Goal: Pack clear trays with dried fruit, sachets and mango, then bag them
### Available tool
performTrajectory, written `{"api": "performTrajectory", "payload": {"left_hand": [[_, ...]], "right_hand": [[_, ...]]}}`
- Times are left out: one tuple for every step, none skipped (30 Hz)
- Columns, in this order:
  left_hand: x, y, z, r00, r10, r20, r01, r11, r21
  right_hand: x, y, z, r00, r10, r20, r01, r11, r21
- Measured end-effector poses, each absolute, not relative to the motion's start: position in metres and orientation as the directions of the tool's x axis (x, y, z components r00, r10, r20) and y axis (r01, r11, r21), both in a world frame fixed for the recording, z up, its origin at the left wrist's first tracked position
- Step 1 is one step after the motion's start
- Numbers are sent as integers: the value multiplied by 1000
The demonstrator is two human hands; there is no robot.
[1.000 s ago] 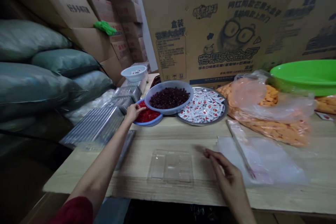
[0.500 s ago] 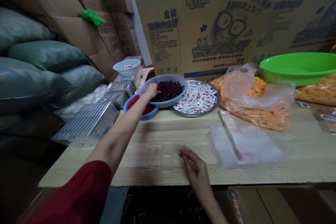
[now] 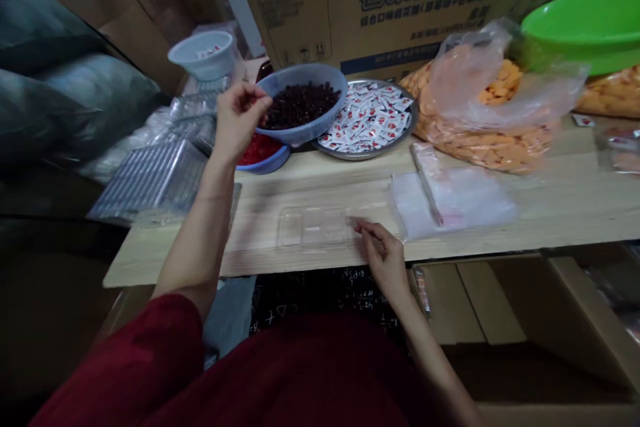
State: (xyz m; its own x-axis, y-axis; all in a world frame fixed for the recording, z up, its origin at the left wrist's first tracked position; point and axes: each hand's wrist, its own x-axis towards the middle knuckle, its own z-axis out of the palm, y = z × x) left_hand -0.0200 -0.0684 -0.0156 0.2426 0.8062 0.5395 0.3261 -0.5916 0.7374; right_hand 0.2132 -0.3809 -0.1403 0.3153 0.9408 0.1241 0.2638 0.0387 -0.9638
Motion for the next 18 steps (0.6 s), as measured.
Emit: {"api": "performTrajectory", "payload": {"left_hand": [[-22,-97,-19,326,804,498,322,-590,741],[-23,-127,-25,423,793,439,331,-586,740],[-25,-156,-33,520,770,369,348,-586,731],[-27,-181,-42,582,751,313,376,-589,715],[-28,-202,-53,616,742,263,409,-587,699],[-28,-218,-64,639,738,218,438,-581,686],[-28,-230,-75,648,739,185,460,-573,678],[-26,-237,-84,655,738,160,471,-565,678],[-23,-241,-92,666,732,141,470,-559,683],[-17,-243,-99,678,723,132,462,-559,688],[-10,-243,-105,689,712,133,451,-565,691],[-2,-242,-110,703,698,136,438,-576,691],[7,-239,-114,717,683,142,426,-590,686],[15,-237,-118,731,667,145,419,-606,676],[22,-234,-122,746,649,146,414,-625,662],[28,-231,-127,761,632,146,411,-644,646],[32,-229,-131,774,616,146,408,-661,630],[34,-227,-135,781,607,149,407,-675,616]], "right_hand": [[211,-383,-142,304,943,134,282,46,-958],[208,-384,-144,286,946,154,308,61,-949],[205,-386,-147,264,947,184,342,86,-936],[202,-387,-149,239,946,221,382,118,-917],[199,-388,-151,214,942,260,422,150,-894],[197,-388,-152,188,938,292,460,179,-870],[195,-387,-154,163,934,318,492,202,-847],[193,-386,-155,140,931,337,517,222,-827],[192,-384,-156,123,928,352,536,236,-810],[191,-382,-157,111,925,364,552,247,-797],[190,-379,-158,103,922,373,565,254,-785],[190,-377,-159,96,921,378,576,259,-776],[190,-375,-161,92,920,381,585,260,-769],[191,-373,-162,88,921,378,590,258,-765],[191,-372,-164,83,925,370,594,253,-764],[191,-372,-166,80,929,361,596,246,-765],[191,-372,-168,81,933,351,596,237,-767],[191,-372,-169,82,936,341,595,228,-770]]}}
